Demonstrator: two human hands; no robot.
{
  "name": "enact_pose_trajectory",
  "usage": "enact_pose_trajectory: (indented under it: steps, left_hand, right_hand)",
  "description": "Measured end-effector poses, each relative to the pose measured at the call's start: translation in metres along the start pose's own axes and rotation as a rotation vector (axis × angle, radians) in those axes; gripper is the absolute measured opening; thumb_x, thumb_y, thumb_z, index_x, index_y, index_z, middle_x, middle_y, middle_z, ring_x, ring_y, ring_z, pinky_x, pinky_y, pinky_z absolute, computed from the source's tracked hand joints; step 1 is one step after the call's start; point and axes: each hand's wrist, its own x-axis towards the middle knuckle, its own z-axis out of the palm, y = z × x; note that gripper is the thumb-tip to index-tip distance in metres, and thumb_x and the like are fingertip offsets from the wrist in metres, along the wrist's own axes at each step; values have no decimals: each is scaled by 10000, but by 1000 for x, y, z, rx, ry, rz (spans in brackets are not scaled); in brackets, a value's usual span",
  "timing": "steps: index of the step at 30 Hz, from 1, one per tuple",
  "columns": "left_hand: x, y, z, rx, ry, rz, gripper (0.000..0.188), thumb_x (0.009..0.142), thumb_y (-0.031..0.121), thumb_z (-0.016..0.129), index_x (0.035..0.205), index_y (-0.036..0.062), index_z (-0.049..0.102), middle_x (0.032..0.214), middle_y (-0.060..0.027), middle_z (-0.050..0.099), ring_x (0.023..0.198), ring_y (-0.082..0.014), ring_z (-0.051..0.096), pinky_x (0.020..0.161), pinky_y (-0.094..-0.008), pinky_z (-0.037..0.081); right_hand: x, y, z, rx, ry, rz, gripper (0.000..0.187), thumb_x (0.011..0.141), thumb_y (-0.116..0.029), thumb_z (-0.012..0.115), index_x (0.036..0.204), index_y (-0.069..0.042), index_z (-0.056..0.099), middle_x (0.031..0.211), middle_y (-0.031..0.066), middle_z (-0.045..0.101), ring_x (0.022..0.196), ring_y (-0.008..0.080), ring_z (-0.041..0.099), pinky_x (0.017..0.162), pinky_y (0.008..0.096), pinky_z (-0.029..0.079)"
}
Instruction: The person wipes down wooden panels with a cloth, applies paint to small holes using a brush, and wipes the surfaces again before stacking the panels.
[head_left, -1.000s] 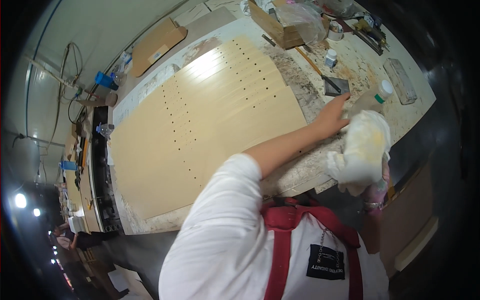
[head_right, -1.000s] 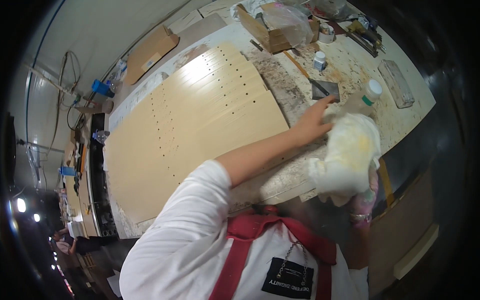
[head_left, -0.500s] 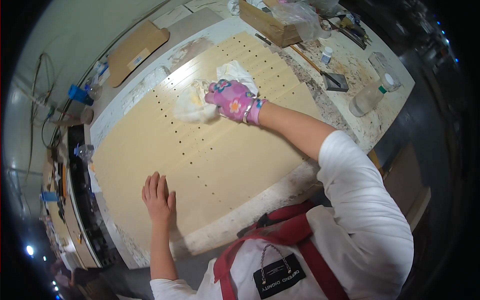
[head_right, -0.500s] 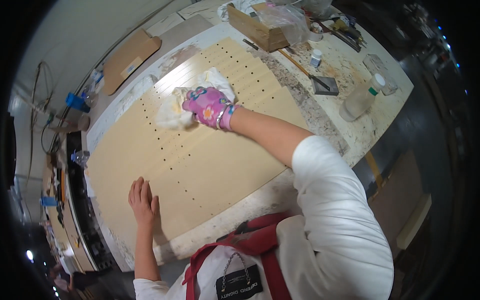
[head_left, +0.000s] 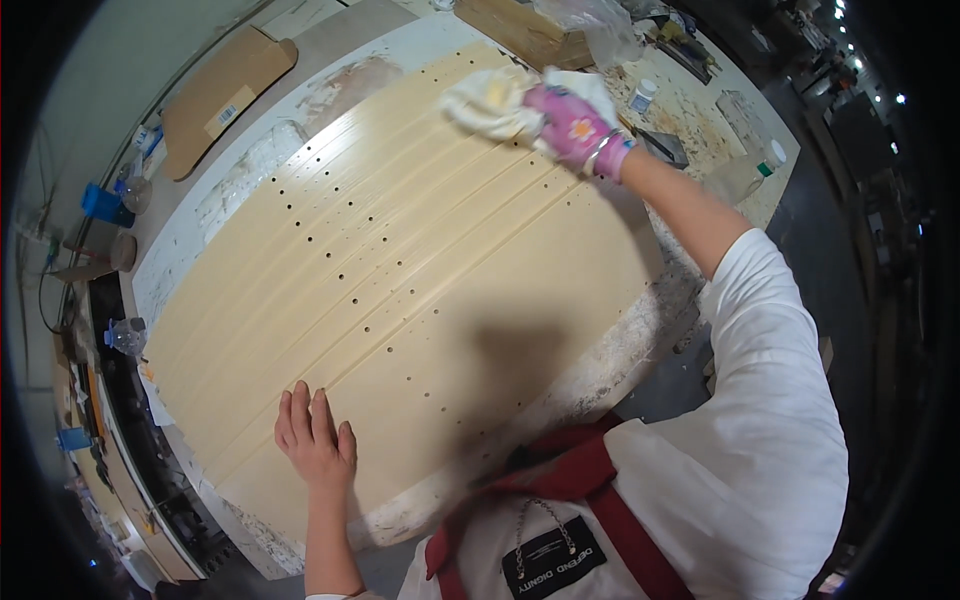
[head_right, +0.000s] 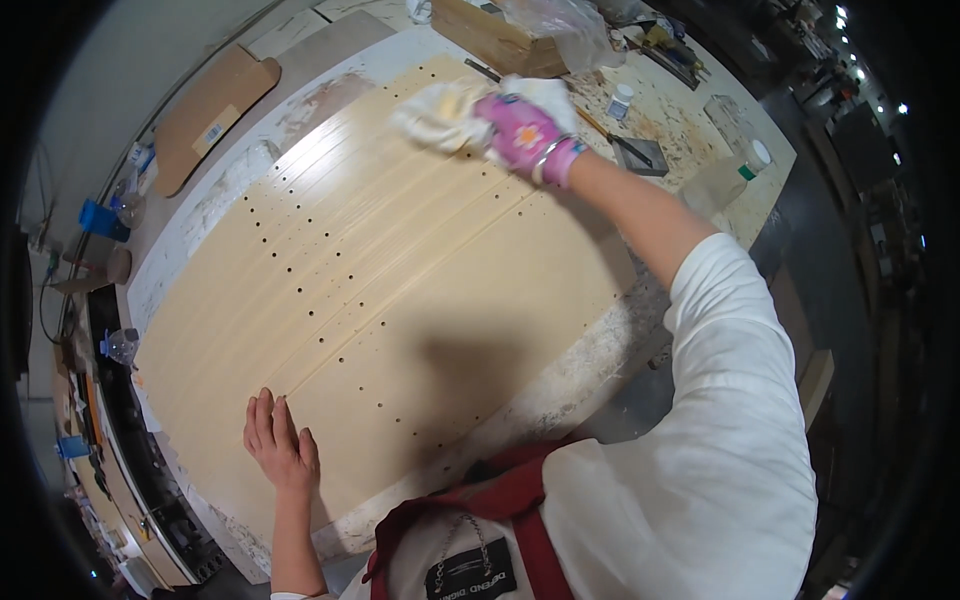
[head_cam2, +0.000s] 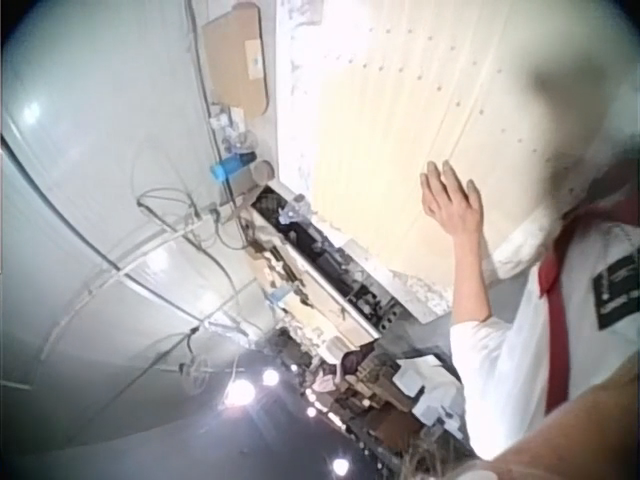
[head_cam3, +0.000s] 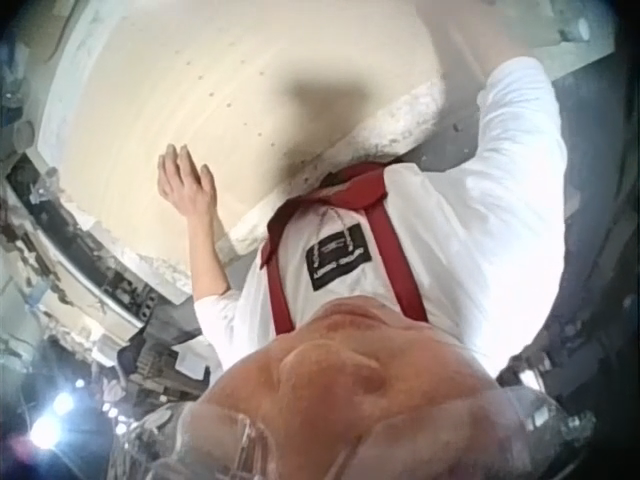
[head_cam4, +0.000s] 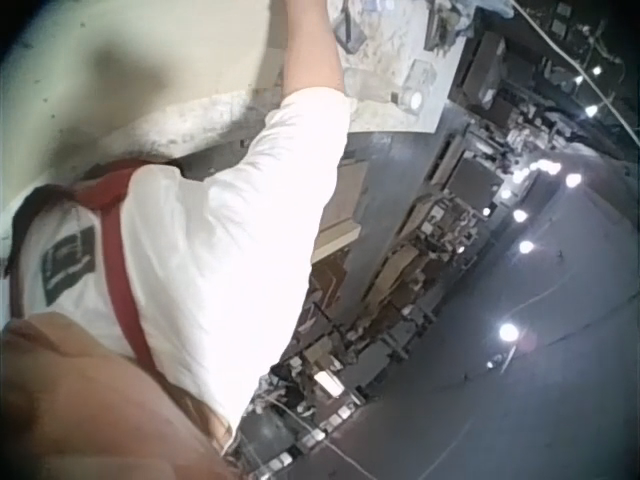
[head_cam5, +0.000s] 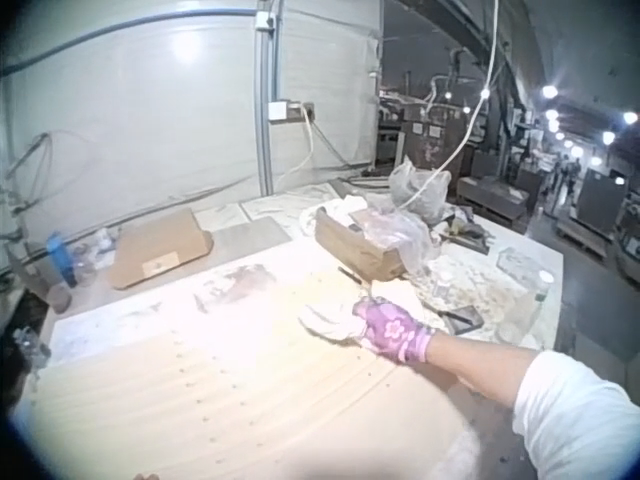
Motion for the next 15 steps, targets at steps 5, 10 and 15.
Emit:
enact_pose_trajectory:
  steps: [5,10,15]
  left_hand:
    - [6,5,4,16,-1,12,454,893,305,434,1283,76,472,1361,-140,430,1259,-358,377,998,-465,265]
    - [-1,0,3,16,-1,21,443,879,319,451,1255,90,499,1341,-142,442,1244,-356,382,968,-475,290]
    - [5,5,1,11,8,14,448,876,308,449,1263,85,489,1342,-143,439,1247,-361,376,975,-481,285]
  right_hand:
    - [-2,-37,17,-68,-30,42,258,729,-84,580,977,-35,526,919,191,585,874,369,568,776,428,461]
    - [-1,-9,11,229,-74,312,259,745,-85,564,998,-38,537,915,190,588,887,361,574,769,422,467]
    - [-2,-27,1,-95,-2,253,215,751,-55,526,962,-17,531,903,202,588,835,362,587,716,425,484]
